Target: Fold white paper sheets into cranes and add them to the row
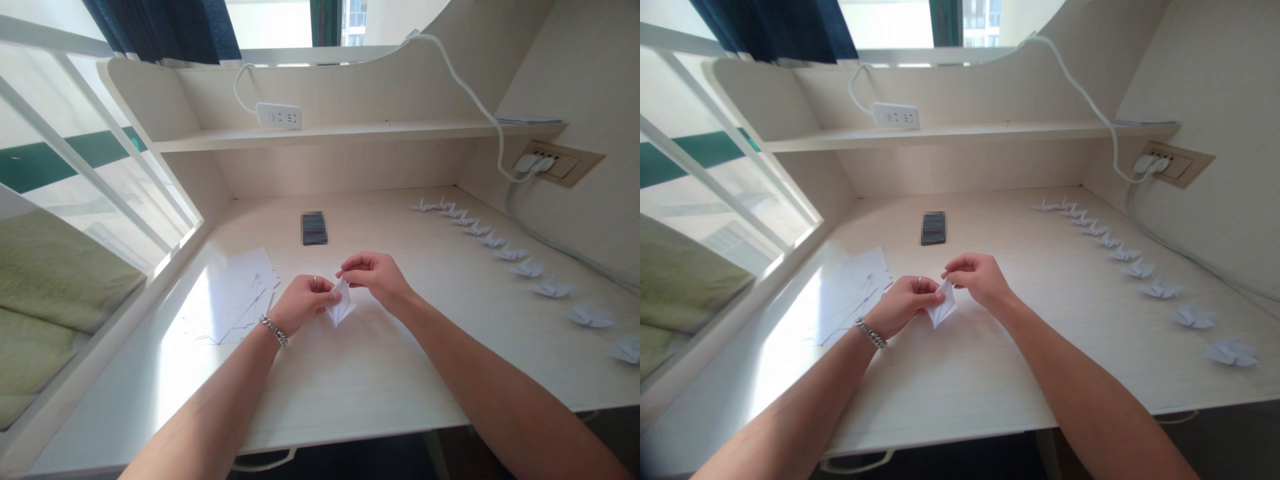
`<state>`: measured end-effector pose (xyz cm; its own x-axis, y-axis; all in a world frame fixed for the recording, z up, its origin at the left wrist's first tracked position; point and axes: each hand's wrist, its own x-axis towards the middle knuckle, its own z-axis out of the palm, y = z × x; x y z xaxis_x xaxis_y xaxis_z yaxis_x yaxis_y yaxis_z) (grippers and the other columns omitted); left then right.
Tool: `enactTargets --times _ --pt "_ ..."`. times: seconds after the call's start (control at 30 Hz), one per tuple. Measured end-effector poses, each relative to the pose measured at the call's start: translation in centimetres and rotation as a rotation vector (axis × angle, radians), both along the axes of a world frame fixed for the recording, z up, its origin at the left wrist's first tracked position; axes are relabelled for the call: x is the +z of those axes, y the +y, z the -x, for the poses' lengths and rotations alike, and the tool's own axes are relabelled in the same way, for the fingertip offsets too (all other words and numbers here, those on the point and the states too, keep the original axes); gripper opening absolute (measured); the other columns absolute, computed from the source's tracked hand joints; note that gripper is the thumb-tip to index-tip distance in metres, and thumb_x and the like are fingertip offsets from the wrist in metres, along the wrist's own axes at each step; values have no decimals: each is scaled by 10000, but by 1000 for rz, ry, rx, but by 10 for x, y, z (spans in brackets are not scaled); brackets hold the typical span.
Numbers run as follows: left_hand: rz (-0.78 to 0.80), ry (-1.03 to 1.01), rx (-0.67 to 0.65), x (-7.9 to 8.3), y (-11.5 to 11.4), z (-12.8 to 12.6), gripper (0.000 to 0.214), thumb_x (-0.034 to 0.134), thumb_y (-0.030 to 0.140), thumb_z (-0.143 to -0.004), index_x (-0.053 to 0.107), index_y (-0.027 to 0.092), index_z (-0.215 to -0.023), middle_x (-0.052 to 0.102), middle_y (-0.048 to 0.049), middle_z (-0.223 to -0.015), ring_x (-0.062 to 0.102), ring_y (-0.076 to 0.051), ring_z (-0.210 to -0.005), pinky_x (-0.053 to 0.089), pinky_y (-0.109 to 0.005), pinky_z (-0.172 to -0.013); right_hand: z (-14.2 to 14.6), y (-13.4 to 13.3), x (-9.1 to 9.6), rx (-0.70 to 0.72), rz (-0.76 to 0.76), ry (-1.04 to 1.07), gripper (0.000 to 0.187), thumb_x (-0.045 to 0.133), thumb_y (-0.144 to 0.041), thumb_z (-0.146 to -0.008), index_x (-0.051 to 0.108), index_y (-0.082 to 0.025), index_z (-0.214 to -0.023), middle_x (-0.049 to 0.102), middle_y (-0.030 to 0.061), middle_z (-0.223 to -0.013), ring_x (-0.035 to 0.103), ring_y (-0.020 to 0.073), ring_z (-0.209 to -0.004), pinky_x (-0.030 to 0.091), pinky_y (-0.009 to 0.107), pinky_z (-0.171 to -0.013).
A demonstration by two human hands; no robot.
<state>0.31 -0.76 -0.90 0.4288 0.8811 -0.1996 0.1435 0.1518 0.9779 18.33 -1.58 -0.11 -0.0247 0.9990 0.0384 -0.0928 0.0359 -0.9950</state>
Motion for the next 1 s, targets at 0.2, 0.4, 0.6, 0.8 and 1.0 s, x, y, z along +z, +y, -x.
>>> enactTargets --times 0.2,0.4,0.6,0.8,1.0 --pt "-22 49 39 1 -1 -2 210 786 333 -621 688 154 -668 601 -13 -600 510 -127 -556 365 -258 -541 -1 1 -1 -36 -7 36 231 752 -326 -679 706 -166 -840 746 75 -834 670 178 -738 547 313 -658" --pt "-123 120 73 2 -2 -3 236 763 378 -658 717 153 -710 641 -27 -634 537 -141 -580 385 -266 -556 3 0 -9 76 -136 -176 298 818 -310 -624 710 -168 -862 646 -2 -665 593 143 -629 460 276 -578" --pt "-101 113 79 2 -2 -5 233 766 369 -660 716 150 -725 649 -31 -656 541 -138 -597 385 -263 -568 3 1 -10 71 -101 -116 291 809 -311 -630 699 -159 -854 693 31 -713 643 169 -680 482 296 -623" --pt "-152 137 62 -3 0 -4 275 744 424 -693 698 153 -715 634 -25 -648 523 -132 -587 355 -256 -545 5 0 -8 47 -76 -103 247 802 -279 -636 701 -163 -830 723 43 -731 672 180 -694 510 308 -652" --pt "-165 166 34 -8 2 -3 283 731 430 -701 698 153 -742 659 -33 -677 553 -143 -602 392 -263 -565 5 0 -5 1 -64 -39 238 756 -335 -709 692 -162 -860 748 64 -798 691 187 -743 556 327 -697"
